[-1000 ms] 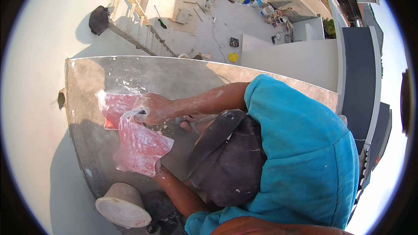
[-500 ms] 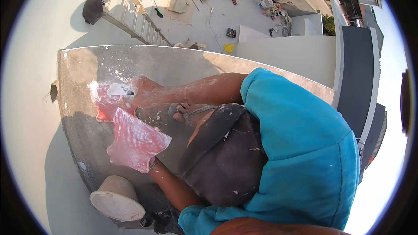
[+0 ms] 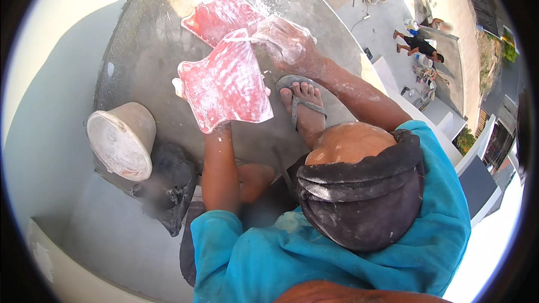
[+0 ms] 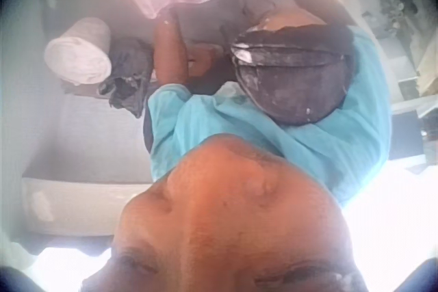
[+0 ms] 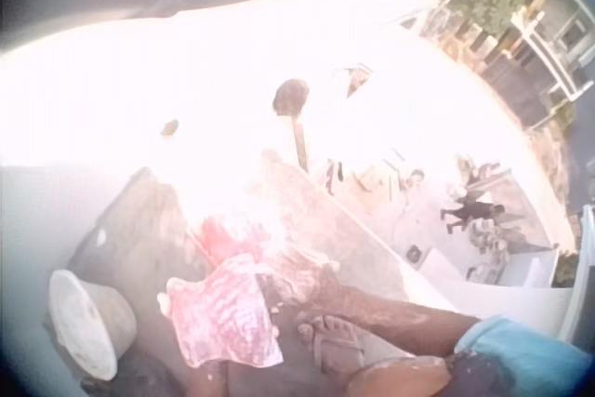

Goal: The person scoops white plaster from a bucket using a small trowel and applies it to a curved wall with a larger trowel. They repeatedly smooth the surface and scrape excess material back into the bucket.

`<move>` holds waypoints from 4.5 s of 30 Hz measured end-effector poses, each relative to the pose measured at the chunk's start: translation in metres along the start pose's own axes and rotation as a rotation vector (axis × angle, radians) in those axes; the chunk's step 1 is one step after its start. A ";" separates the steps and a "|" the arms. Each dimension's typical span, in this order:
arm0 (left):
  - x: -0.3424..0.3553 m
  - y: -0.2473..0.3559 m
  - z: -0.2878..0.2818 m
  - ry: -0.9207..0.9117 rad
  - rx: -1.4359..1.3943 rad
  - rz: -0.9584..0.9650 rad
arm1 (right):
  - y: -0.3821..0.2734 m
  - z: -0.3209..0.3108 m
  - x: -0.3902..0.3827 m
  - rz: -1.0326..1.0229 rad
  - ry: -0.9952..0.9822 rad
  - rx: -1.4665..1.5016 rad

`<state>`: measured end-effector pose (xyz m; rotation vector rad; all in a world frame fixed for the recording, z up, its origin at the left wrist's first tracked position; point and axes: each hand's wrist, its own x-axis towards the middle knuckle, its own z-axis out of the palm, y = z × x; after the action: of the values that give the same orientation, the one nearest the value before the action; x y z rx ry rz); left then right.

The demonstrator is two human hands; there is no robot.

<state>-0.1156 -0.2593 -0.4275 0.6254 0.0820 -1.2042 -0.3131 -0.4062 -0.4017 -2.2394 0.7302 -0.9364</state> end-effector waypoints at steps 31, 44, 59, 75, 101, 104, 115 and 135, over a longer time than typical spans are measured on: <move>-0.013 -0.034 0.033 0.041 0.099 -0.326 | 0.009 -0.053 -0.003 1.306 0.211 0.812; -0.051 -0.170 0.036 0.477 0.705 -0.319 | -0.006 -0.049 -0.060 1.573 0.181 0.883; -0.038 -0.168 0.053 0.297 1.275 -0.187 | 0.002 -0.025 -0.059 1.651 0.062 0.860; -0.036 -0.178 0.029 0.293 1.213 -0.223 | 0.004 -0.017 -0.052 1.690 0.106 0.889; -0.047 -0.178 0.036 0.308 1.017 -0.123 | -0.011 -0.030 -0.053 1.804 0.255 0.941; -0.041 -0.166 0.050 0.235 1.324 -0.082 | 0.001 -0.031 -0.053 1.827 0.314 0.939; -0.039 -0.172 0.041 0.319 1.220 -0.186 | -0.002 -0.034 -0.078 1.804 0.352 0.948; -0.043 -0.114 0.058 0.089 1.284 -0.110 | -0.014 -0.021 -0.054 0.037 0.017 -0.238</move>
<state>-0.2483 -0.2754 -0.4095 1.7999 -0.6421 -1.2428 -0.3583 -0.3671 -0.4029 -2.4150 0.9299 -0.8920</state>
